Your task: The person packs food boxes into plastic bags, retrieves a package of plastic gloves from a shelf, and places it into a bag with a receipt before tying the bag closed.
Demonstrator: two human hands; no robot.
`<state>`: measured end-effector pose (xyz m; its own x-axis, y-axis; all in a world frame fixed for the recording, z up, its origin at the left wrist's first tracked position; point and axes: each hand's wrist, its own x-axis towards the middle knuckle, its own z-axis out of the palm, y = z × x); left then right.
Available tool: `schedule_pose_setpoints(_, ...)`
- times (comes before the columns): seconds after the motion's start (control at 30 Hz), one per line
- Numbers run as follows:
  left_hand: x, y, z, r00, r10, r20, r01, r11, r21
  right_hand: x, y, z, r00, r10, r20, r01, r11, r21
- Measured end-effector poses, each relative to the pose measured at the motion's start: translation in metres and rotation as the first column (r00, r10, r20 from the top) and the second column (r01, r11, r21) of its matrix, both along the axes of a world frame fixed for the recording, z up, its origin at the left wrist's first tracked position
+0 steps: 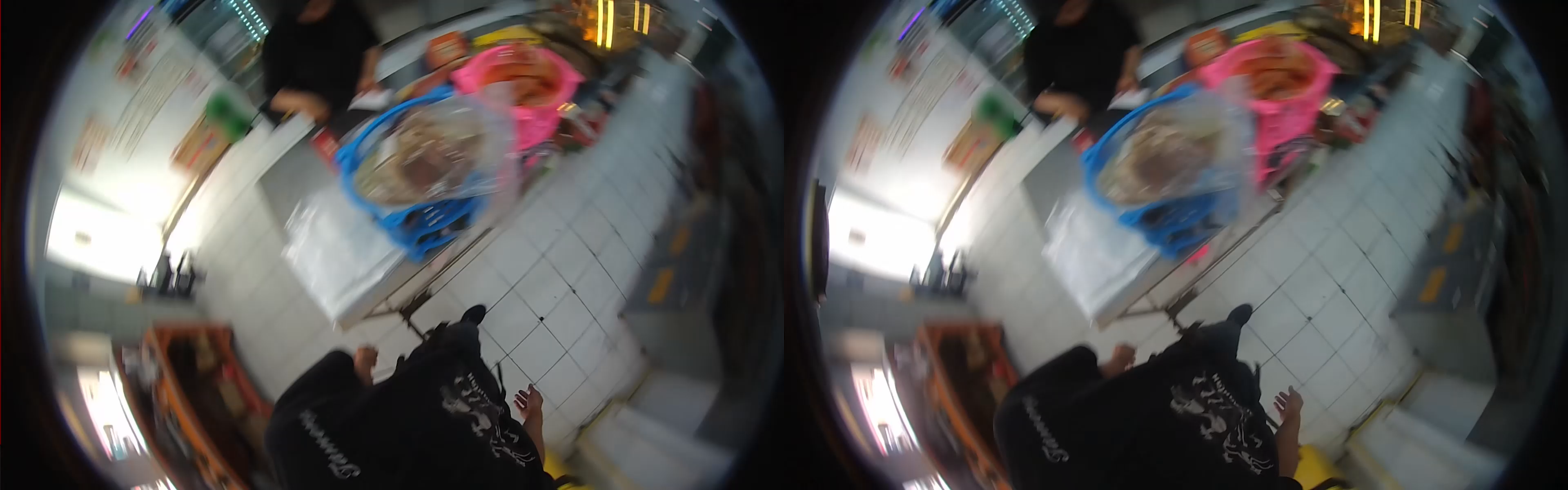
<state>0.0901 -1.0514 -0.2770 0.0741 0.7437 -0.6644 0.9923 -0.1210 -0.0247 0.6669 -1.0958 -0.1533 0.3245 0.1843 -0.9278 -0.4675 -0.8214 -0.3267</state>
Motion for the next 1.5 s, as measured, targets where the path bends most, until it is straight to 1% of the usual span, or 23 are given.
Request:
schedule_pose_setpoints(0.03, -0.009, -0.009, -0.018, 0.884, 0.467, -0.012, -0.466, 0.882, -0.075, 0.015, -0.001, -0.001, 0.995, -0.079, -0.057, 0.079, 0.997, 0.001)
schedule_pose_setpoints(0.07, 0.0, 0.002, 0.019, 0.368, 0.921, 0.13, -0.927, 0.373, -0.022, 0.026, 0.004, 0.002, 0.999, -0.028, -0.032, 0.027, 0.999, -0.034)
schedule_pose_setpoints(0.1, 0.025, 0.032, 0.109, -0.082, 0.951, 0.298, -0.987, -0.12, 0.11, 0.037, 0.003, 0.004, 1.0, 0.011, -0.008, -0.011, 0.998, -0.069)
schedule_pose_setpoints(0.17, 0.027, 0.052, 0.178, -0.068, 0.751, 0.656, -0.822, -0.415, 0.389, 0.067, -0.002, -0.023, 0.995, 0.099, -0.031, -0.102, 0.988, -0.117)
schedule_pose_setpoints(0.2, -0.001, 0.051, 0.164, 0.273, 0.81, 0.519, -0.671, -0.226, 0.706, 0.075, 0.004, -0.029, 0.987, 0.155, -0.042, -0.159, 0.98, -0.12)
schedule_pose_setpoints(0.27, 0.004, 0.098, 0.283, 0.018, 0.64, 0.768, -0.807, -0.444, 0.389, 0.092, 0.014, -0.04, 0.897, 0.437, -0.074, -0.442, 0.891, -0.101)
schedule_pose_setpoints(0.37, -0.022, 0.128, 0.295, 0.426, 0.657, 0.622, -0.765, -0.105, 0.636, 0.096, 0.066, -0.051, 0.864, 0.496, -0.086, -0.503, 0.857, -0.111)
schedule_pose_setpoints(0.43, -0.016, 0.161, 0.299, 0.462, 0.714, 0.525, -0.742, -0.012, 0.67, 0.095, 0.108, -0.046, 0.871, 0.489, -0.058, -0.492, 0.861, -0.128)
schedule_pose_setpoints(0.53, -0.001, 0.205, 0.29, 0.289, 0.822, 0.491, -0.869, 0.01, 0.495, 0.084, 0.177, -0.046, 0.785, 0.596, 0.168, -0.608, 0.793, 0.03)
schedule_pose_setpoints(0.63, 0.008, 0.224, 0.287, 0.237, 0.84, 0.488, -0.817, -0.099, 0.568, -0.004, 0.246, 0.018, 0.548, 0.778, 0.308, -0.837, 0.512, 0.196)
schedule_pose_setpoints(0.73, -0.009, 0.225, 0.297, -0.007, 0.78, 0.626, -0.934, -0.229, 0.275, -0.12, 0.278, 0.073, 0.341, 0.783, 0.52, -0.883, 0.078, 0.462)
schedule_pose_setpoints(0.87, -0.015, 0.225, 0.298, 0.157, 0.688, 0.708, -0.977, 0.005, 0.212, -0.33, 0.273, 0.21, 0.233, 0.539, 0.809, -0.855, -0.283, 0.435)
schedule_pose_setpoints(0.93, 0.0, 0.218, 0.306, 0.254, 0.493, 0.832, -0.967, 0.145, 0.21, -0.398, 0.283, 0.229, 0.313, 0.379, 0.871, -0.831, -0.334, 0.444)
schedule_pose_setpoints(1.0, 0.018, 0.208, 0.317, 0.411, 0.256, 0.875, -0.903, 0.245, 0.353, -0.472, 0.293, 0.265, 0.32, 0.242, 0.916, -0.875, -0.295, 0.383)
schedule_pose_setpoints(1.03, 0.023, 0.209, 0.319, 0.382, 0.247, 0.89, -0.913, 0.25, 0.323, -0.509, 0.305, 0.279, 0.153, 0.127, 0.98, -0.918, -0.35, 0.189)
schedule_pose_setpoints(1.1, 0.027, 0.212, 0.324, 0.195, -0.227, 0.954, -0.952, 0.191, 0.24, -0.558, 0.331, 0.282, -0.028, -0.007, 1.0, -0.93, -0.366, -0.029)
schedule_pose_setpoints(1.13, 0.016, 0.211, 0.322, 0.168, -0.236, 0.957, -0.953, 0.21, 0.219, -0.572, 0.34, 0.273, -0.085, 0.086, 0.993, -0.973, -0.22, -0.065)
schedule_pose_setpoints(1.17, -0.001, 0.207, 0.316, 0.192, -0.135, 0.972, -0.825, 0.515, 0.234, -0.578, 0.344, 0.261, -0.121, 0.185, 0.975, -0.992, -0.064, -0.11)
schedule_pose_setpoints(1.2, -0.02, 0.205, 0.309, 0.251, -0.055, 0.967, -0.614, 0.763, 0.202, -0.56, 0.36, 0.248, -0.013, 0.133, 0.991, -0.997, -0.076, -0.003)
schedule_pose_setpoints(1.27, -0.069, 0.202, 0.294, 0.279, -0.257, 0.925, -0.765, 0.522, 0.376, -0.539, 0.366, 0.254, 0.036, 0.08, 0.996, -0.999, -0.022, 0.037)
schedule_pose_setpoints(1.33, -0.115, 0.224, 0.267, 0.482, 0.038, 0.875, -0.83, 0.341, 0.442, -0.528, 0.355, 0.262, -0.002, 0.088, 0.996, -0.999, 0.038, -0.005)
schedule_pose_setpoints(1.37, -0.139, 0.237, 0.284, 0.692, 0.144, 0.707, -0.699, 0.377, 0.608, -0.526, 0.351, 0.261, -0.031, 0.021, 0.999, -0.999, -0.021, -0.031)
schedule_pose_setpoints(1.5, -0.157, 0.281, 0.28, 0.774, 0.004, 0.633, -0.511, 0.595, 0.621, -0.534, 0.342, 0.246, -0.055, -0.093, 0.994, -0.998, 0.001, -0.055)
